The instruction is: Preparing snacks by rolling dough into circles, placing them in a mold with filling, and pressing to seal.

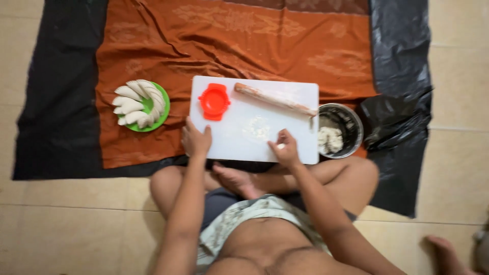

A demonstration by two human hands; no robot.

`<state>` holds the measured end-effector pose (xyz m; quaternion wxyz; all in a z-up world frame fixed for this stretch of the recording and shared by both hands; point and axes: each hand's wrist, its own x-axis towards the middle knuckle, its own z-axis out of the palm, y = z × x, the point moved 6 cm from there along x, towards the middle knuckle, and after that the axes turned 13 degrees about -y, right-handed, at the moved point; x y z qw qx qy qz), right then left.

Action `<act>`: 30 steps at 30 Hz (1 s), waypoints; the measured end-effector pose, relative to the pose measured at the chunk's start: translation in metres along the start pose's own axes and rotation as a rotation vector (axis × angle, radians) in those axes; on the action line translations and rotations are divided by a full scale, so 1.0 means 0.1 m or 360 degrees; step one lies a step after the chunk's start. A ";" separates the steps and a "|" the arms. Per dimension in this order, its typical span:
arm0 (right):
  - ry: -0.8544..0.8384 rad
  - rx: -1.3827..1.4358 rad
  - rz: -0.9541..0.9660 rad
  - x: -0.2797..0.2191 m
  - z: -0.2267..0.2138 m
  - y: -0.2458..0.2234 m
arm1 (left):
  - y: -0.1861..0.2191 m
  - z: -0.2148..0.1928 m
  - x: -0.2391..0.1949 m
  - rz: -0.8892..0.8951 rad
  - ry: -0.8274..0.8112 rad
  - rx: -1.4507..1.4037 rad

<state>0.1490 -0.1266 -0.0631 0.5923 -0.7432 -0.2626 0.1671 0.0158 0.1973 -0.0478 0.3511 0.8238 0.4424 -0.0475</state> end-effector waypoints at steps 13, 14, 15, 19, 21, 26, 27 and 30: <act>0.0407 0.0109 0.0092 -0.10 -0.08 0.22 | 0.03 -0.13 -0.07 0.0172 -0.0112 -0.0157; 0.0469 0.0406 0.0084 -0.14 -0.09 0.34 | 0.16 -0.21 -0.21 0.0306 0.0036 -0.0157; 0.0510 0.0705 0.0067 -0.14 -0.08 0.46 | 0.28 -0.30 -0.37 0.0430 0.0198 -0.0164; 0.0706 0.1118 0.0861 -0.14 0.22 0.48 | 0.90 0.16 -0.99 0.0990 0.0338 -0.0488; 0.0275 0.1279 0.0466 -0.14 0.50 -0.07 | 1.22 0.58 -1.24 0.0843 -0.0490 -0.0840; -0.0130 0.1090 0.0034 -0.31 0.39 -1.01 | 1.60 0.39 -1.46 0.0932 -0.0040 -0.1034; -0.0301 0.1002 -0.0166 -0.31 0.41 -1.23 | 1.64 0.27 -1.47 0.0934 0.0032 -0.1156; -0.0351 0.0663 -0.0081 -0.43 0.17 -1.40 | 1.74 0.06 -1.44 0.0962 -0.0220 -0.1136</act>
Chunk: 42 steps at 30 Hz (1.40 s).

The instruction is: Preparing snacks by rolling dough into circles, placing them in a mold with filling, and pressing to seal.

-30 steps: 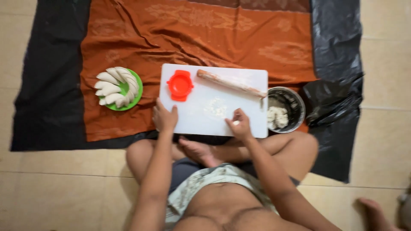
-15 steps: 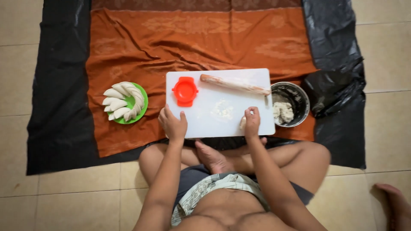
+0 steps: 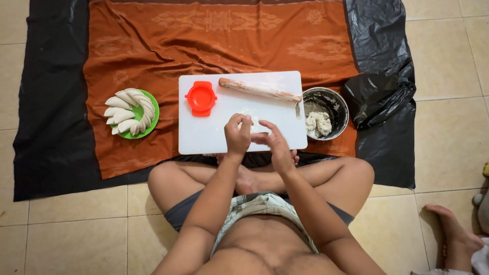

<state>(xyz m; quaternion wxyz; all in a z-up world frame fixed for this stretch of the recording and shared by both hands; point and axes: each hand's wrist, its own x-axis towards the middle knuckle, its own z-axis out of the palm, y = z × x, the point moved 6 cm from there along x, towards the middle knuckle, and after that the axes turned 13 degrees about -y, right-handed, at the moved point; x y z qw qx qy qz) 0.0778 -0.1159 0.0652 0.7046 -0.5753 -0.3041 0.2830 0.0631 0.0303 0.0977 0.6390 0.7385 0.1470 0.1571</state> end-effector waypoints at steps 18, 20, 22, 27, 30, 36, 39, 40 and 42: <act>0.0376 -0.1317 -0.0637 0.31 0.31 -0.48 | -0.04 0.08 -0.44 -0.0916 -0.0536 -0.1399; 0.0362 -0.1314 -0.0588 0.27 0.26 -0.54 | 0.04 0.04 -0.44 -0.0948 -0.0636 -0.1456; 0.0343 -0.1319 -0.0542 0.23 0.15 -0.49 | -0.15 0.04 -0.41 -0.0971 -0.0736 -0.1521; 0.0288 -0.0611 -0.0210 0.24 -0.14 -0.04 | -0.26 -0.17 -0.32 -0.0567 -0.0685 -0.0037; 0.0464 0.0016 -0.0124 0.18 -0.13 0.00 | 0.05 -0.07 -0.47 -0.0401 -0.0579 -0.0108; 0.0587 0.0192 -0.0107 0.16 0.28 0.01 | 0.01 0.18 -0.40 -0.0086 -0.0322 -0.0036; 0.0147 0.0043 -0.0263 0.09 0.58 -0.04 | 0.16 -0.06 -0.28 0.0045 0.0158 -0.0552; 0.0150 0.0044 -0.0264 0.07 0.54 -0.17 | 0.12 -0.10 -0.21 0.0045 0.0155 -0.0550; 0.0096 -0.0497 -0.0220 0.00 0.51 -0.45 | 0.02 -0.18 -0.09 -0.0026 0.0160 -0.0340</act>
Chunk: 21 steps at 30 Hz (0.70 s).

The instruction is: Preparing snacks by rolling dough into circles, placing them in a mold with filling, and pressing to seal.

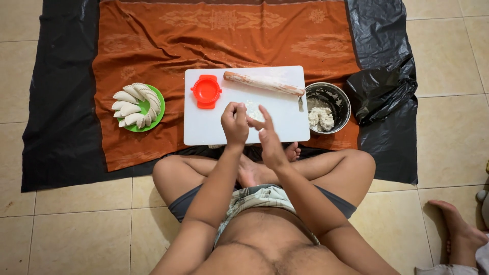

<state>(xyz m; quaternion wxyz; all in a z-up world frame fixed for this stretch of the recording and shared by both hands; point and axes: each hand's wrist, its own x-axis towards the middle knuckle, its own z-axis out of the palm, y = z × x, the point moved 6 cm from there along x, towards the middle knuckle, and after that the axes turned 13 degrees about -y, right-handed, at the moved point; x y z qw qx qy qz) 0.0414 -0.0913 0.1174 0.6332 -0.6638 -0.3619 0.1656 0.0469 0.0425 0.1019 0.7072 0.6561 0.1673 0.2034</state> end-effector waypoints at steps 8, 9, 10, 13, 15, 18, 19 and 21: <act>0.0428 0.0014 -0.0434 0.09 -0.10 -0.07 | -0.24 0.09 0.08 -0.0204 -0.0395 -0.0308; 0.0421 -0.0053 -0.0489 0.11 -0.06 -0.11 | -0.27 0.12 0.08 -0.0288 -0.0441 -0.0456; 0.0418 -0.0049 -0.0490 0.15 -0.06 -0.10 | -0.22 0.15 0.07 -0.0287 -0.0437 -0.0454; 0.0388 -0.0484 -0.0563 0.26 -0.03 -0.10 | -0.13 0.17 0.02 -0.0468 -0.0334 -0.0389; 0.0427 -0.0783 -0.0533 0.33 -0.08 0.02 | -0.11 0.24 -0.14 -0.0818 -0.0547 -0.0469; 0.0482 -0.0869 -0.0545 0.38 -0.31 0.19 | 0.08 0.35 -0.21 -0.0768 -0.0761 -0.0750; 0.0479 -0.0866 -0.0542 0.39 -0.34 0.07 | 0.07 0.34 -0.23 -0.0771 -0.0757 -0.0750; 0.0365 -0.0822 -0.0456 0.42 -0.40 -0.13 | 0.14 0.40 -0.28 -0.0552 -0.0969 -0.0690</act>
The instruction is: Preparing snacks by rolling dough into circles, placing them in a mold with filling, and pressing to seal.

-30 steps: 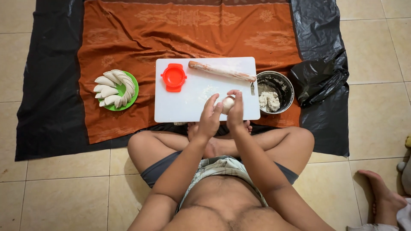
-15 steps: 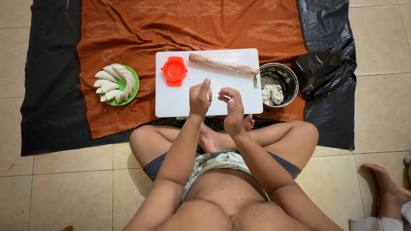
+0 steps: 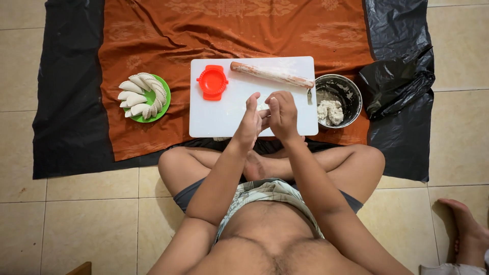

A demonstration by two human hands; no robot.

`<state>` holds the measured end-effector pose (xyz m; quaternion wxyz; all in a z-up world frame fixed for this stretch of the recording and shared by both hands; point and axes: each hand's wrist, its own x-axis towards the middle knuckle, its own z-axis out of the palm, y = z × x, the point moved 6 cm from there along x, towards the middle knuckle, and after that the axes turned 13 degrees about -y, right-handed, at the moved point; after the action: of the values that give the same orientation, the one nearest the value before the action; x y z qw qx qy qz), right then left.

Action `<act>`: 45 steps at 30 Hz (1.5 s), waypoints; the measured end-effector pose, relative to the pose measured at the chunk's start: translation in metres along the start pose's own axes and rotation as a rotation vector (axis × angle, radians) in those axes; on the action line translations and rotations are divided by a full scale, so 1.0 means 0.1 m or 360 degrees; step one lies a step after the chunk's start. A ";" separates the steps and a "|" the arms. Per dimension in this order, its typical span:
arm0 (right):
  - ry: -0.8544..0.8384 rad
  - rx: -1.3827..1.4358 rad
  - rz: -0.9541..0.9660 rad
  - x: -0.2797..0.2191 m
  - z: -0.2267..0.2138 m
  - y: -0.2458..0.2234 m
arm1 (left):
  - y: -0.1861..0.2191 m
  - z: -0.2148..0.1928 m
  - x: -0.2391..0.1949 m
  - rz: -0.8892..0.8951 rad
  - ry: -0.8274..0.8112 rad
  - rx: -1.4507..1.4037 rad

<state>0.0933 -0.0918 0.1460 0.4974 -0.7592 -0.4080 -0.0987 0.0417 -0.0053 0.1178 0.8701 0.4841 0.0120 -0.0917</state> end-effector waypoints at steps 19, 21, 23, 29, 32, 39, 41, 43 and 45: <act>0.0193 0.1536 0.0790 -0.48 0.49 0.44 | -0.40 -0.11 0.12 0.0369 0.0430 0.1200; 0.0038 0.1797 0.0610 -0.50 0.56 0.23 | -0.34 -0.34 0.12 0.0679 0.0967 0.1276; -0.0155 0.1637 0.0558 -0.45 0.44 0.12 | 0.01 -0.34 0.07 0.0716 0.1009 0.1116; 0.0114 0.0962 0.0337 -0.43 0.18 0.07 | -0.09 -0.73 0.19 0.0565 0.0731 0.0752; 0.0307 0.0820 0.0124 -0.34 0.26 -0.06 | -0.12 -0.64 0.24 0.0463 0.0550 0.0481; 0.0075 0.0024 -0.0087 -0.15 0.37 0.01 | 0.00 -0.23 0.04 -0.0216 0.0608 -0.0211; 0.0065 -0.0066 -0.0073 -0.12 0.32 0.05 | 0.02 -0.24 0.02 -0.0188 0.0497 -0.0270; 0.0053 -0.0156 -0.0064 -0.07 0.25 0.04 | 0.02 -0.22 0.02 -0.0156 0.0385 -0.0330; -0.0090 -0.0441 0.0075 -0.03 0.21 0.02 | 0.02 -0.16 -0.01 0.0003 0.0198 -0.0298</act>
<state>0.0876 -0.0758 0.1326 0.3784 -0.8324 -0.3864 -0.1208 0.0425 0.0092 0.1116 0.9092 0.4054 0.0741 -0.0590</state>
